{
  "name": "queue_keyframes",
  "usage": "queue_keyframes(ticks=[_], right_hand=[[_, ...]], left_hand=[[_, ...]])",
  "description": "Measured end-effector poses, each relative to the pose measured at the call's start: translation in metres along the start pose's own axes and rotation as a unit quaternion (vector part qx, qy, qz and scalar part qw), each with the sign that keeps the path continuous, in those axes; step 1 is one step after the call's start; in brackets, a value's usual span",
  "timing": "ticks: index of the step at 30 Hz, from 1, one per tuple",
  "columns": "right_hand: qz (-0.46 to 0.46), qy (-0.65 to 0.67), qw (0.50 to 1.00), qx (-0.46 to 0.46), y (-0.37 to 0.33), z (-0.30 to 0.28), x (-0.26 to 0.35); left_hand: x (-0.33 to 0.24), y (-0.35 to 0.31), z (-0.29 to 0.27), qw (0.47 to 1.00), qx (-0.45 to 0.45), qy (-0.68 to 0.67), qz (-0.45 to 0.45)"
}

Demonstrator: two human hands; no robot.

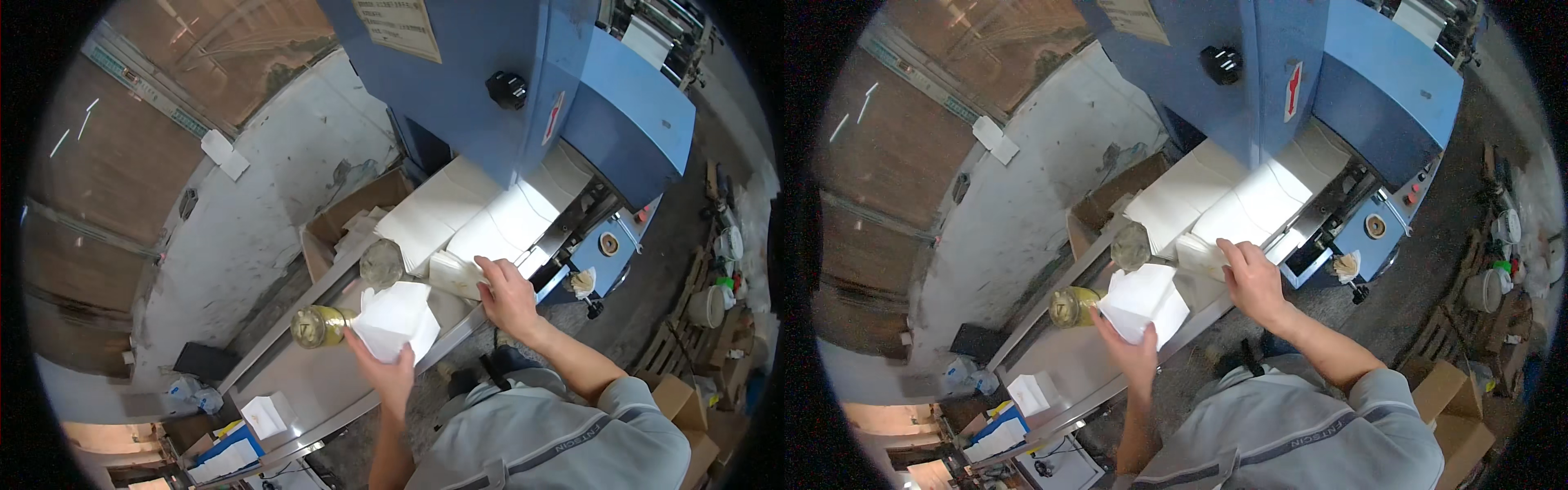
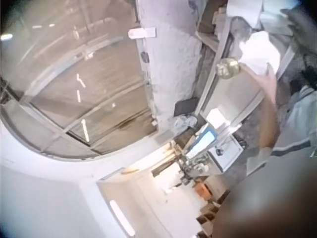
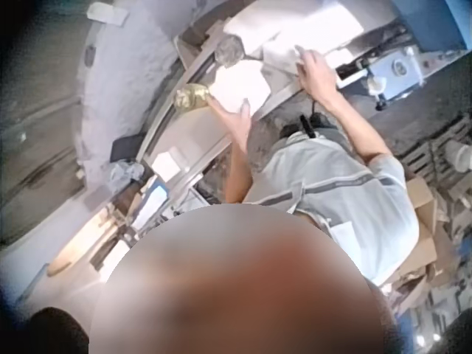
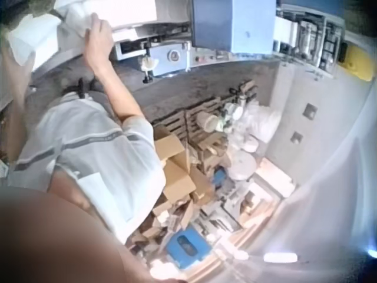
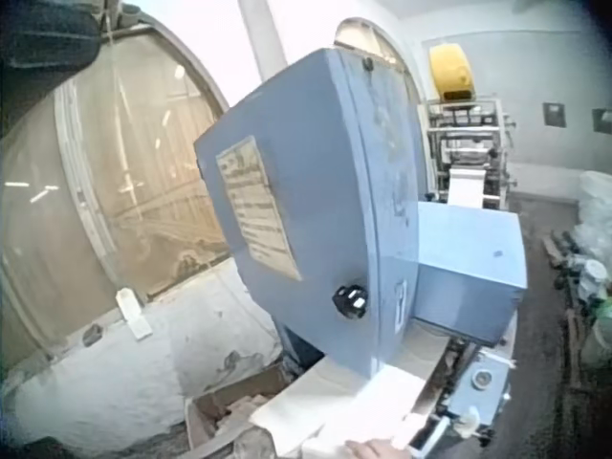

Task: Stacking and packing paper napkins into cardboard boxes.

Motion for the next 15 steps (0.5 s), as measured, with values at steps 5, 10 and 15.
queue_keyframes(ticks=[5,10,15], right_hand=[[-0.031,0.023,0.999,-0.007,0.003,-0.003,0.000],[-0.059,0.032,0.998,-0.015,0.003,-0.004,-0.002],[-0.068,0.041,0.997,-0.004,0.005,-0.007,0.001]], left_hand=[[-0.007,-0.024,0.019,0.993,-0.053,0.092,0.051],[-0.022,-0.026,0.019,0.993,-0.071,0.093,0.018],[0.004,0.001,-0.019,0.994,0.036,0.040,-0.092]])
Point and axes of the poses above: each hand's wrist, its own y-axis towards the middle knuckle, its own z-axis out of the palm, x = y × z, the point moved 8 cm from there along y, towards the middle knuckle, and after that the axes turned 15 degrees about -y, right-handed, at the moved point
